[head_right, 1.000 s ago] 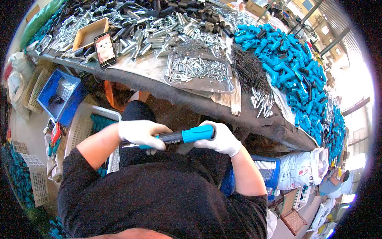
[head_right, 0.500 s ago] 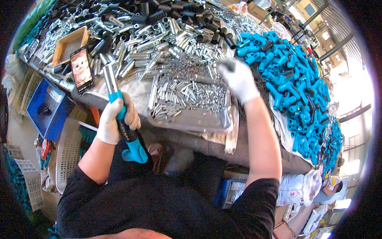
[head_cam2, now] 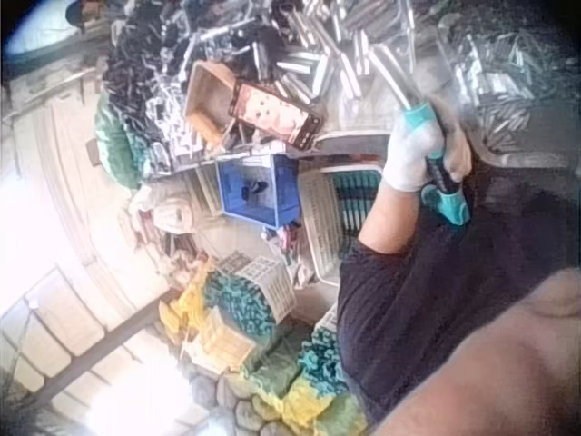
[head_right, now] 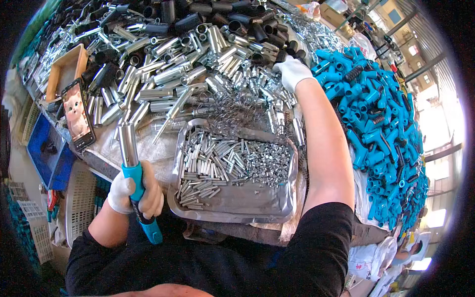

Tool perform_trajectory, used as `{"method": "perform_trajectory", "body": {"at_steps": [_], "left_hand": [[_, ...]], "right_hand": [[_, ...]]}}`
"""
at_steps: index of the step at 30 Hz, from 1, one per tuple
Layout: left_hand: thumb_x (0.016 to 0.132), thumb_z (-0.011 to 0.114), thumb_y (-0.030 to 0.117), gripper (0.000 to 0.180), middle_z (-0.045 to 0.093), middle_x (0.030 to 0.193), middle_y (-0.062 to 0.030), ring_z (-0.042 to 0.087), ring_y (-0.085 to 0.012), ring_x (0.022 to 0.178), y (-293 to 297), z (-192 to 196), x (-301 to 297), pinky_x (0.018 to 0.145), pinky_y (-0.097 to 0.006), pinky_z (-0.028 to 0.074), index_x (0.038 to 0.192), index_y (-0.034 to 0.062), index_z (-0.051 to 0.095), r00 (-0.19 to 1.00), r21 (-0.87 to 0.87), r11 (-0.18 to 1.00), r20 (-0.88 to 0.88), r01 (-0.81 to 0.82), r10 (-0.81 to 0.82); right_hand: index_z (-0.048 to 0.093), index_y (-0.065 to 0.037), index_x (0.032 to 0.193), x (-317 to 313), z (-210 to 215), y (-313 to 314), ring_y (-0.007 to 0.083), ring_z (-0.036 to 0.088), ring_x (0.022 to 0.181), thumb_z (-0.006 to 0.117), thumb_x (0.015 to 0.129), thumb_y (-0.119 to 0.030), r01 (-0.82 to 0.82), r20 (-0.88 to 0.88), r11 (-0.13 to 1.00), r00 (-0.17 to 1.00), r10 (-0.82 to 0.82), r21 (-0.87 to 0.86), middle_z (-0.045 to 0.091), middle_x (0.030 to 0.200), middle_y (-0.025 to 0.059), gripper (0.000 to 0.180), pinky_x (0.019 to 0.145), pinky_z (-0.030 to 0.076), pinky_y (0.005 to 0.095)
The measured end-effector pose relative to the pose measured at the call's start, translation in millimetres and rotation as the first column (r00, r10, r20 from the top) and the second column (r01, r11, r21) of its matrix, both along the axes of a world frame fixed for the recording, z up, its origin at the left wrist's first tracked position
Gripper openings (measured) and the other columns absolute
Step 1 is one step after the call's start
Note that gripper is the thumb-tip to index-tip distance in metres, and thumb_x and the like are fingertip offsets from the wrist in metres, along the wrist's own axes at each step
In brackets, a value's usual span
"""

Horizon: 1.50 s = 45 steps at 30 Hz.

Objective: Assembling blue plastic handles and internal components onto metal tubes.

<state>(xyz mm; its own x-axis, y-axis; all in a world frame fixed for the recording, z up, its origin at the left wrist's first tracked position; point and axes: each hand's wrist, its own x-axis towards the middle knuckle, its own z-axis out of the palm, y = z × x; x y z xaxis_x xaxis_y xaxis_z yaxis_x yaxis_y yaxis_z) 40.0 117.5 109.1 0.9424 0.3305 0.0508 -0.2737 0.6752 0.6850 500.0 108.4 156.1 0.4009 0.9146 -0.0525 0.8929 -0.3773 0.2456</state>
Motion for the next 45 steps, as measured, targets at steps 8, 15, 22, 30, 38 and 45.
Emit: {"method": "perform_trajectory", "body": {"at_steps": [8, 15, 22, 30, 38, 45], "left_hand": [[0.086, 0.063, 0.041, 0.041, 0.050, 0.054, -0.0074, 0.051, -0.0219, 0.042, 3.4, -1.5, -2.2, 0.051, -0.036, 0.046, 0.093, 0.0039, 0.046, 0.999, -0.044, 0.999, 0.029, 0.028, -0.027], [0.083, 0.065, 0.045, 0.047, 0.050, 0.054, -0.0079, 0.051, -0.0218, 0.043, -2.7, 5.7, -4.0, 0.050, -0.035, 0.045, 0.094, 0.0017, 0.049, 1.000, 0.043, 0.999, -0.020, -0.005, 0.005], [0.084, 0.065, 0.044, 0.046, 0.049, 0.055, -0.0081, 0.051, -0.0215, 0.045, -6.8, 5.6, -5.5, 0.051, -0.036, 0.045, 0.094, 0.0018, 0.050, 0.998, 0.021, 0.999, -0.058, -0.030, 0.031], [0.084, 0.065, 0.043, 0.046, 0.050, 0.057, -0.0082, 0.051, -0.0198, 0.047, -1.5, 8.3, -0.6, 0.051, -0.034, 0.044, 0.091, 0.0005, 0.050, 0.998, -0.028, 0.998, -0.016, 0.065, -0.065], [0.085, 0.064, 0.041, 0.044, 0.050, 0.055, -0.0083, 0.051, -0.0210, 0.045, 1.0, 4.5, -3.0, 0.051, -0.035, 0.044, 0.093, 0.0006, 0.049, 0.997, -0.046, 0.995, 0.014, 0.083, -0.082], [0.086, 0.064, 0.037, 0.040, 0.053, 0.059, -0.0110, 0.052, -0.0210, 0.050, 4.1, -1.1, -6.5, 0.051, -0.033, 0.044, 0.094, 0.0003, 0.050, 0.992, -0.080, 0.990, 0.051, 0.116, -0.112]], "right_hand": [[0.065, -0.010, 0.094, -5.1, 24.6, 0.9, 0.0343, 0.056, 0.102, 0.064, 0.070, -0.010, -0.234, 0.089, 0.971, 0.967, 0.238, -0.051, 0.055, 0.104, 0.0185, 0.024, 0.089, 0.047, 0.0412], [0.064, -0.006, 0.102, -9.8, 27.2, -18.0, 0.0326, 0.064, 0.097, 0.063, 0.077, -0.015, -0.048, -0.072, 0.989, 0.996, 0.058, 0.138, 0.067, 0.101, 0.0163, 0.027, 0.084, 0.050, 0.0404], [0.057, -0.011, 0.125, -22.2, 3.2, -6.4, 0.0353, 0.060, 0.107, 0.052, 0.078, 0.001, -0.028, -0.172, 0.999, 0.984, 0.034, 0.039, 0.063, 0.113, 0.0204, 0.049, 0.094, 0.046, 0.0387], [0.052, -0.011, 0.130, 23.6, -10.4, 3.3, 0.0322, 0.054, 0.119, 0.040, 0.070, 0.012, -0.008, -0.488, 0.999, 0.873, 0.023, 0.033, 0.057, 0.127, 0.0195, 0.066, 0.101, 0.041, 0.0357], [0.044, -0.018, 0.135, -8.2, 17.4, 0.2, 0.0365, 0.055, 0.116, 0.039, 0.072, 0.013, 0.080, -0.581, 0.983, 0.798, -0.162, -0.164, 0.054, 0.127, 0.0249, 0.071, 0.093, 0.044, 0.0398], [0.047, -0.015, 0.131, -26.4, -1.0, 0.6, 0.0369, 0.055, 0.114, 0.050, 0.077, 0.005, 0.001, -0.209, 0.991, 0.977, -0.029, -0.136, 0.059, 0.118, 0.0217, 0.057, 0.096, 0.044, 0.0396]]}}
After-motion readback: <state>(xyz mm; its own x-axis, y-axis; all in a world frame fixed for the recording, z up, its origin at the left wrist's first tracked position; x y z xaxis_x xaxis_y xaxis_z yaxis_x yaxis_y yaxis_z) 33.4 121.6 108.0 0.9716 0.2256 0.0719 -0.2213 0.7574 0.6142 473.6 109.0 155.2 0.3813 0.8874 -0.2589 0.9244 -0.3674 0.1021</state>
